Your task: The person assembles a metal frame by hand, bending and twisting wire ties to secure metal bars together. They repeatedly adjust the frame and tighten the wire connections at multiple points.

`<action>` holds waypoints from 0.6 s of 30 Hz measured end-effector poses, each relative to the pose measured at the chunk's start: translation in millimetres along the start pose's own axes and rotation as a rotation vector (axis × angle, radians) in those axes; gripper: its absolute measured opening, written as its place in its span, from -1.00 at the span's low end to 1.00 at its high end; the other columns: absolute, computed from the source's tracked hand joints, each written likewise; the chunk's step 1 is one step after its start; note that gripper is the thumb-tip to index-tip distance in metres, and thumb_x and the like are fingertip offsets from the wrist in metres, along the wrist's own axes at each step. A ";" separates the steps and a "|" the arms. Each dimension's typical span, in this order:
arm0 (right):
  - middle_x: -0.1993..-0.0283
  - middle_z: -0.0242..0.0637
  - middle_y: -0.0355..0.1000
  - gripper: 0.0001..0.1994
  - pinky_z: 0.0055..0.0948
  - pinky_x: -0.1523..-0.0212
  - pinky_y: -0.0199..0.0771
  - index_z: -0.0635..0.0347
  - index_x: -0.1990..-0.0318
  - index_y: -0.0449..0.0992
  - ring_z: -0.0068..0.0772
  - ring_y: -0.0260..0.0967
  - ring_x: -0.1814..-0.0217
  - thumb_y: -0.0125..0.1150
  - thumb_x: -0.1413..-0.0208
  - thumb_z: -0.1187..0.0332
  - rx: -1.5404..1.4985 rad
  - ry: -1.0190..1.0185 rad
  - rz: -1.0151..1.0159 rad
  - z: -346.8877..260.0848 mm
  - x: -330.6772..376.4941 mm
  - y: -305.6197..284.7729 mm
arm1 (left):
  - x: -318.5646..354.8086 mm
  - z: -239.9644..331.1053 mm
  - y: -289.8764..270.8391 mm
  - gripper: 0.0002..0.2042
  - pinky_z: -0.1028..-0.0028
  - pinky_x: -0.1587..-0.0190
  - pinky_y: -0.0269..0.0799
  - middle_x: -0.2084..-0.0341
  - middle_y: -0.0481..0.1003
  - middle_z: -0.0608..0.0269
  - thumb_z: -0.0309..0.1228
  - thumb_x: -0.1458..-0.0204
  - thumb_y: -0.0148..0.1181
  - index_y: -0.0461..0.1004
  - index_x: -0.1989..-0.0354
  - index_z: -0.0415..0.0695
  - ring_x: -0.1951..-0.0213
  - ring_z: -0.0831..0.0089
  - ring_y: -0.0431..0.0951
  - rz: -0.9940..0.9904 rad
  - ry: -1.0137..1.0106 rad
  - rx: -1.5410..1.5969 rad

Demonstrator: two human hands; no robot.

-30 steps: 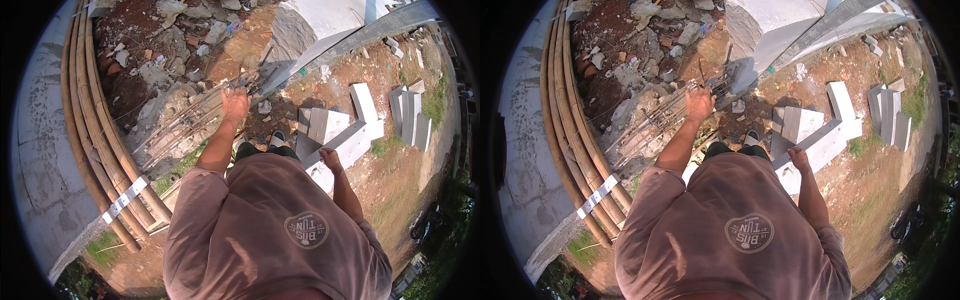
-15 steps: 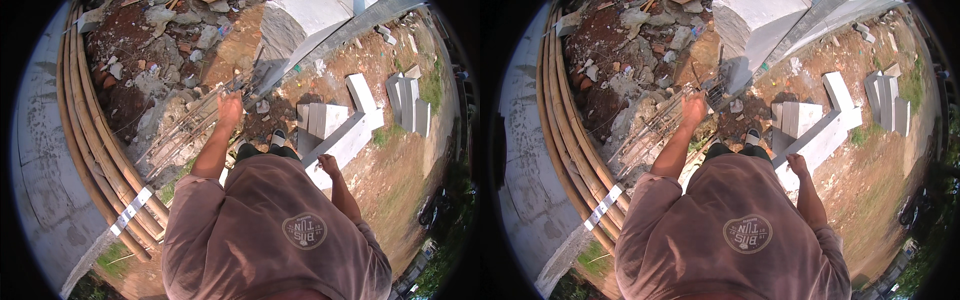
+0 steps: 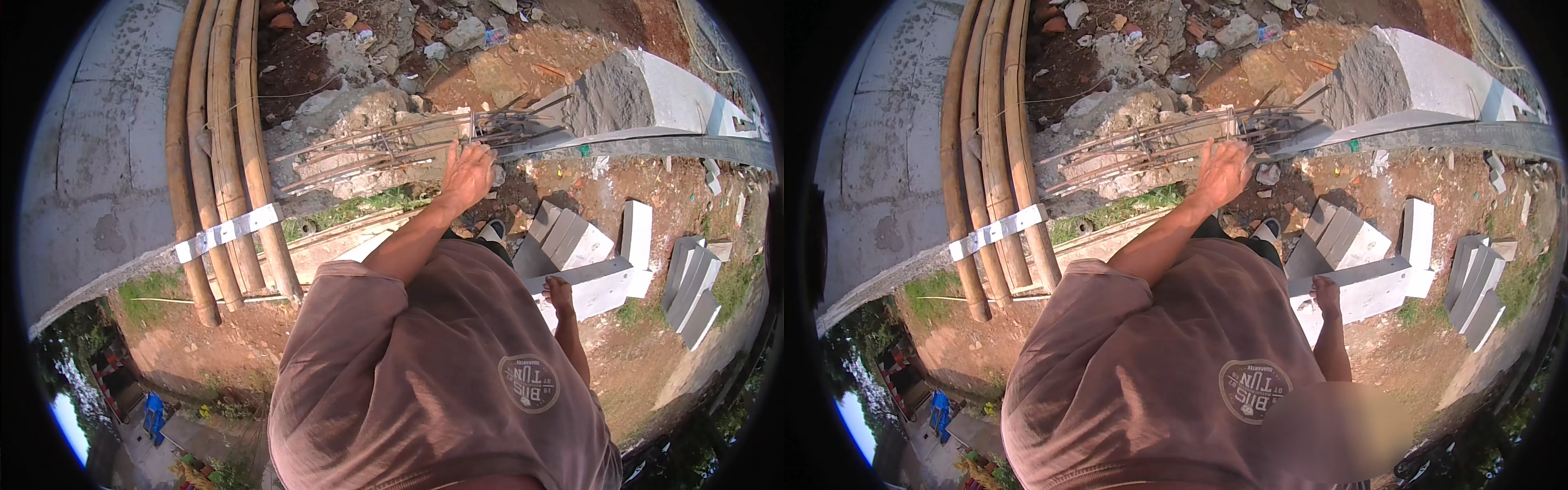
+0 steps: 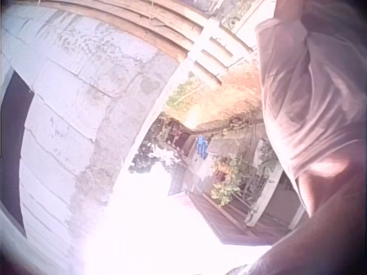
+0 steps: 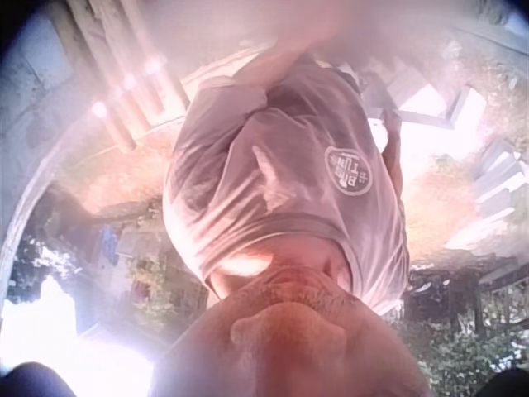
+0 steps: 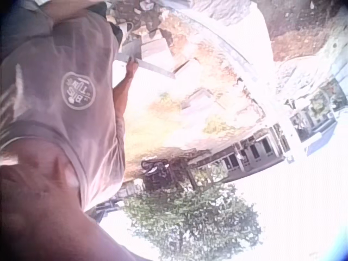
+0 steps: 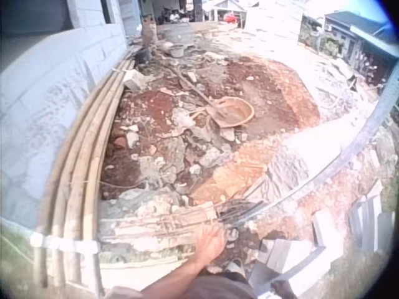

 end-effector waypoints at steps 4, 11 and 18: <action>0.33 -0.24 0.48 -0.60 -0.54 0.54 0.31 0.37 0.03 0.46 -0.54 0.39 0.52 0.10 -0.12 0.20 0.096 -0.166 -0.008 -29.8 -12.4 0.3 | 55.8 -27.8 -41.1 -0.70 0.07 -0.22 0.01 0.08 0.45 0.10 -0.32 -0.07 0.10 0.47 0.05 -0.15 -0.08 0.19 0.35 0.145 -0.135 0.019; 0.37 -0.31 0.43 -0.56 -0.55 0.49 0.36 0.33 0.02 0.44 -0.54 0.38 0.47 0.10 -0.11 0.11 0.166 -0.211 -0.125 -54.6 -8.9 20.0 | 92.2 -101.2 -126.7 -0.73 0.08 -0.18 0.09 0.08 0.43 0.15 -0.33 -0.05 0.15 0.46 0.08 -0.14 -0.06 0.19 0.35 0.276 -0.333 -0.308; 0.44 -0.26 0.45 -0.62 -0.48 0.45 0.42 0.46 0.18 0.50 -0.44 0.42 0.49 0.14 -0.08 0.21 0.111 -0.326 0.031 -30.3 -16.4 32.1 | 88.6 -142.1 -136.4 -0.69 0.09 -0.19 0.08 0.15 0.47 0.12 -0.21 -0.07 0.14 0.48 0.09 -0.11 0.04 0.18 0.44 0.056 -0.367 -0.446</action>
Point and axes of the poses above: each hand's wrist, its own x-axis away from the middle knuckle, its own y-axis out of the palm, z = x × y, the point moved 1 cm from there along -x, towards the middle knuckle
